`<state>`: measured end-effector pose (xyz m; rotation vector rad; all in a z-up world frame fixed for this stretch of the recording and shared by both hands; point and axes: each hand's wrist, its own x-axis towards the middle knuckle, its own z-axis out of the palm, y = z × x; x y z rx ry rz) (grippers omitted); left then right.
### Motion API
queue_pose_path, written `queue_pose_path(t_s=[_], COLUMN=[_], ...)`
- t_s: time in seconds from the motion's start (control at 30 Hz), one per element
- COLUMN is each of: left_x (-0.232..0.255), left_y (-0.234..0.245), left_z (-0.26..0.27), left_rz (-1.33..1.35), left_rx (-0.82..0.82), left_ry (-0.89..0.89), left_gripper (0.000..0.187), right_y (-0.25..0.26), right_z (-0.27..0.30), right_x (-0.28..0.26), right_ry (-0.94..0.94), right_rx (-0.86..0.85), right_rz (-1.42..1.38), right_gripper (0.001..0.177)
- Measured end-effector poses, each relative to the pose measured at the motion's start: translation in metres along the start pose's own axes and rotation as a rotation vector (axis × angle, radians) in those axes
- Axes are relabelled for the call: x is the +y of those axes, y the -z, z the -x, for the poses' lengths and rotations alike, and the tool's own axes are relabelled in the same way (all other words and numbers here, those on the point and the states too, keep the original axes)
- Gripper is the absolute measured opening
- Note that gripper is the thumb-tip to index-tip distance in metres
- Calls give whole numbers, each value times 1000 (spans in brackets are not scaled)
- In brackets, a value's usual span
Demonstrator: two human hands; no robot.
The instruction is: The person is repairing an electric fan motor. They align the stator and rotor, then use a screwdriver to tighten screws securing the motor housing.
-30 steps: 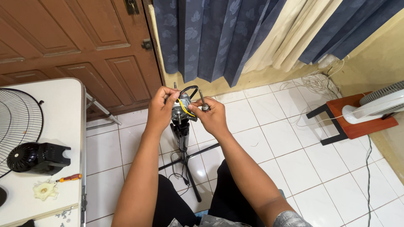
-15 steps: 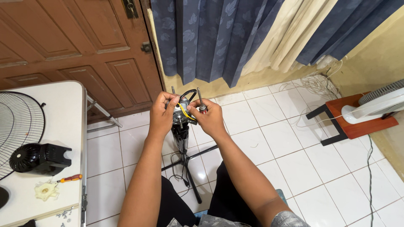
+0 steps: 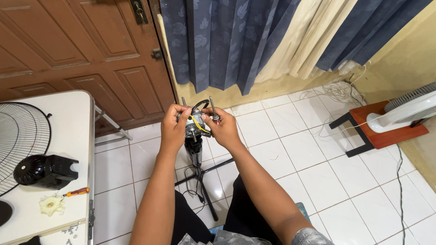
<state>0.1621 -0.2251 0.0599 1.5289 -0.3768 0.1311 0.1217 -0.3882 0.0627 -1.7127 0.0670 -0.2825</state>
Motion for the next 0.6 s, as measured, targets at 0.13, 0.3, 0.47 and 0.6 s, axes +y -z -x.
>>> queue_pose_path(t_s=[0.13,0.3,0.47,0.6], left_x=[3,4,2,-3], left_y=[-4,-7,-8,-8], left_z=[7,13,14,14], left_rz=[-30,-3,-7,8], left_rx=[47,77,91,91], left_ry=[3,-11,0,-8], left_gripper=[20,20,19,19], right_y=[4,11,14,12], right_z=[4,16,32,33], right_x=[4,2,-2,-7], right_ry=[-66,-46,22,185], right_rx=[6,29,36,34], right_rz=[-97,-69,43,91], right_gripper=[26,27,27,27])
